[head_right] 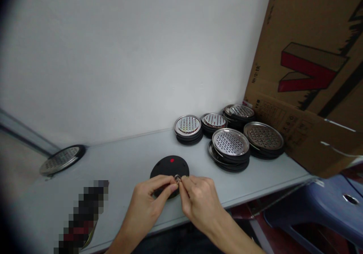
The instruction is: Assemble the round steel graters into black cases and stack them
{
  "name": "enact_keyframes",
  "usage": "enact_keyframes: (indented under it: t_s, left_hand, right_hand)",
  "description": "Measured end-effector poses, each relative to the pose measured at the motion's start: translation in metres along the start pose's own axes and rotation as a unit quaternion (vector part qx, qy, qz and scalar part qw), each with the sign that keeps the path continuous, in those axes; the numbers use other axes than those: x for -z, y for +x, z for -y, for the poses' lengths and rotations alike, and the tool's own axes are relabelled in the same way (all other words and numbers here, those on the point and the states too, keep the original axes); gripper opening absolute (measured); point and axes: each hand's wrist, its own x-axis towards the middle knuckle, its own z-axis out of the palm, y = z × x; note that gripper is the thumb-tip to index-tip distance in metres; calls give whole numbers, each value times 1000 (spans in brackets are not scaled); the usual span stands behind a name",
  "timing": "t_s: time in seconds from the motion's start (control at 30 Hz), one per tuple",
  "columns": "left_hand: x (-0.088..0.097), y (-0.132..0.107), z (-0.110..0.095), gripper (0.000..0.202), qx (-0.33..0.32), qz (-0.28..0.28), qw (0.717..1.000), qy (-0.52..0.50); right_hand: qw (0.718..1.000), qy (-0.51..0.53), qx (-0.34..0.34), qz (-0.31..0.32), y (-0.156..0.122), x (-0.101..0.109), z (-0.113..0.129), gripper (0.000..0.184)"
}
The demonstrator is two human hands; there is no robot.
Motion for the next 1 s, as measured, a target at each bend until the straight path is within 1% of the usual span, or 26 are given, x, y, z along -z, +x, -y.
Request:
enact_keyframes:
  t_s: [0.13,0.27,0.33,0.5,0.6,0.73,0.8,0.87,1.0]
  left_hand:
    - [-2,-2,-2,19,1,16,1000,-5]
    - [-5,-3,-2,18,9,-9,1000,-7]
    - [-6,-3,0,18,14,-10,1000,-20]
    - [-8,-3,3,15,47,-1,994,-94]
    - [-8,-1,0,15,74,-3,985,-153]
    - [-6,3,-3,16,111,0,971,-210]
    - [-5,5,-1,16,118,-14,970,-212]
    - [-3,6,2,16,112,-33,973,-200]
    - [1,8,8,17,82,-74,985,-134]
  right_hand:
    - [1000,-5,-7,-6,-1,-1,-1,32]
    - [1000,-10,-16,-3,-2,-1,-2,31]
    - [1000,-12,-17,-1,-2,0,-2,31]
    - [1000,-27,-11,-12,-1,-1,-3,31]
    - [999,-30,-11,-7,0,-2,-3,32]
    - [1000,-10,-13,1,0,-3,-2,34]
    - [1000,3,-17,-4,0,-3,-2,33]
    - [1000,9,-22,-4,0,-3,-3,31]
    - [999,14,-27,42,1,-5,-5,27]
